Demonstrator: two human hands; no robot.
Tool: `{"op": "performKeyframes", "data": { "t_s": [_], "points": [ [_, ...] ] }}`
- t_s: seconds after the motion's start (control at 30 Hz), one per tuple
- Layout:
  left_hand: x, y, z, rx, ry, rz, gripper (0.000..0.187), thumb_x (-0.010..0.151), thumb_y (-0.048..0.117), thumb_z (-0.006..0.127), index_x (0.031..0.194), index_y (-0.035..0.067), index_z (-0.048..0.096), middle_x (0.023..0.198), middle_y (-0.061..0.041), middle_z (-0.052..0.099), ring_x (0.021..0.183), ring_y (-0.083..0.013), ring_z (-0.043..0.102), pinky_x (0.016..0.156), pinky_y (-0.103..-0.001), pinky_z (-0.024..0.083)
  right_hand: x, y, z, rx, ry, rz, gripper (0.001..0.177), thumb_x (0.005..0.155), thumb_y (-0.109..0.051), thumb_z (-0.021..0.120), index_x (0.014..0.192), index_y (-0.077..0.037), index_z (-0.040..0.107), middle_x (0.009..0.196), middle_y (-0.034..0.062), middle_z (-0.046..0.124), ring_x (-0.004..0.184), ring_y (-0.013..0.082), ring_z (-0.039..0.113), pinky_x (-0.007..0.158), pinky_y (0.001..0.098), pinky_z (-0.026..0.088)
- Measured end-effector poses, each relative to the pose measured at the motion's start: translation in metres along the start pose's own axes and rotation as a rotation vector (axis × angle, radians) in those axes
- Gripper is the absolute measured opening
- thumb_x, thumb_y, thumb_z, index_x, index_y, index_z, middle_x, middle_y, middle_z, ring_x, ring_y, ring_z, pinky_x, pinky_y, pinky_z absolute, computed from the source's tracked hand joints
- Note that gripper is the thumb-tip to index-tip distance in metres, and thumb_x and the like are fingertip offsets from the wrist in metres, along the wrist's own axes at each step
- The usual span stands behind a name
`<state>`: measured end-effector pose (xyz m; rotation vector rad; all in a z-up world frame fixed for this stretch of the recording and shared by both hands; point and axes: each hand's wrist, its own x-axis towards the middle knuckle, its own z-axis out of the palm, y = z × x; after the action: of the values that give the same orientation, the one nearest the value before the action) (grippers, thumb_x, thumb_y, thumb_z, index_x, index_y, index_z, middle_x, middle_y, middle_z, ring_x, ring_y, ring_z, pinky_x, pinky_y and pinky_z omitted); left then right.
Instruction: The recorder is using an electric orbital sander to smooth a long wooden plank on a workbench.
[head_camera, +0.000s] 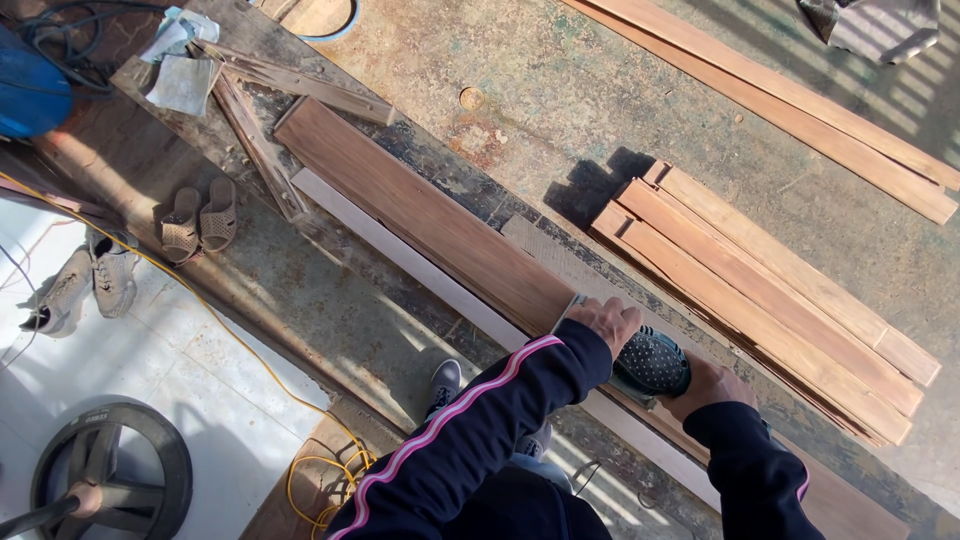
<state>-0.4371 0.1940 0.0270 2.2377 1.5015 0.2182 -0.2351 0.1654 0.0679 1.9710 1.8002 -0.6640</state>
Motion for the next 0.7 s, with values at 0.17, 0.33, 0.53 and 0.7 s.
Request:
{"op": "performKeyframes", "data": {
  "t_s": [0.17,0.33,0.53,0.7],
  "points": [
    [-0.004,-0.052,-0.044,0.02,-0.082,0.017,0.054,0.076,0.008,0.079,0.125,0.013,0.056,0.122,-0.017,0.062,0.108,-0.0382,0.067,0.089,-0.044,0.057,0.012,-0.059,-0.011,-0.01,-0.011,-0.019,0.061,0.071,-0.046,0.083,0.128,-0.034,0.063,0.105,0.0024,0.078,0.101,0.0262,0.076,0.091,0.0426,0.061],
    [-0.006,-0.097,-0.089,0.048,-0.141,0.013,0.064,0.068,0.007,0.083,0.125,0.013,0.055,0.123,-0.016,0.061,0.11,-0.0378,0.065,0.087,-0.044,0.057,0.018,-0.122,-0.031,-0.055,-0.023,0.001,0.059,0.076,-0.051,0.081,0.129,-0.032,0.062,0.108,0.0049,0.077,0.103,0.0283,0.075,0.091,0.043,0.061],
    [-0.005,-0.168,-0.104,0.061,-0.031,0.067,0.06,0.073,0.004,0.079,0.127,0.012,0.055,0.121,-0.018,0.061,0.109,-0.039,0.066,0.085,-0.046,0.057,0.033,-0.188,-0.051,0.031,-0.036,-0.029,0.058,0.074,-0.047,0.083,0.126,-0.031,0.064,0.11,0.0061,0.077,0.104,0.0285,0.075,0.091,0.0432,0.061],
    [-0.004,-0.201,-0.145,0.061,-0.119,-0.015,0.062,0.068,0.0,0.079,0.123,0.012,0.053,0.124,-0.016,0.059,0.11,-0.0387,0.064,0.086,-0.047,0.056,0.042,-0.234,-0.067,0.04,-0.007,-0.059,0.051,0.076,-0.045,0.081,0.122,-0.029,0.067,0.111,0.0057,0.076,0.105,0.0291,0.073,0.093,0.0444,0.059]
  ]
}}
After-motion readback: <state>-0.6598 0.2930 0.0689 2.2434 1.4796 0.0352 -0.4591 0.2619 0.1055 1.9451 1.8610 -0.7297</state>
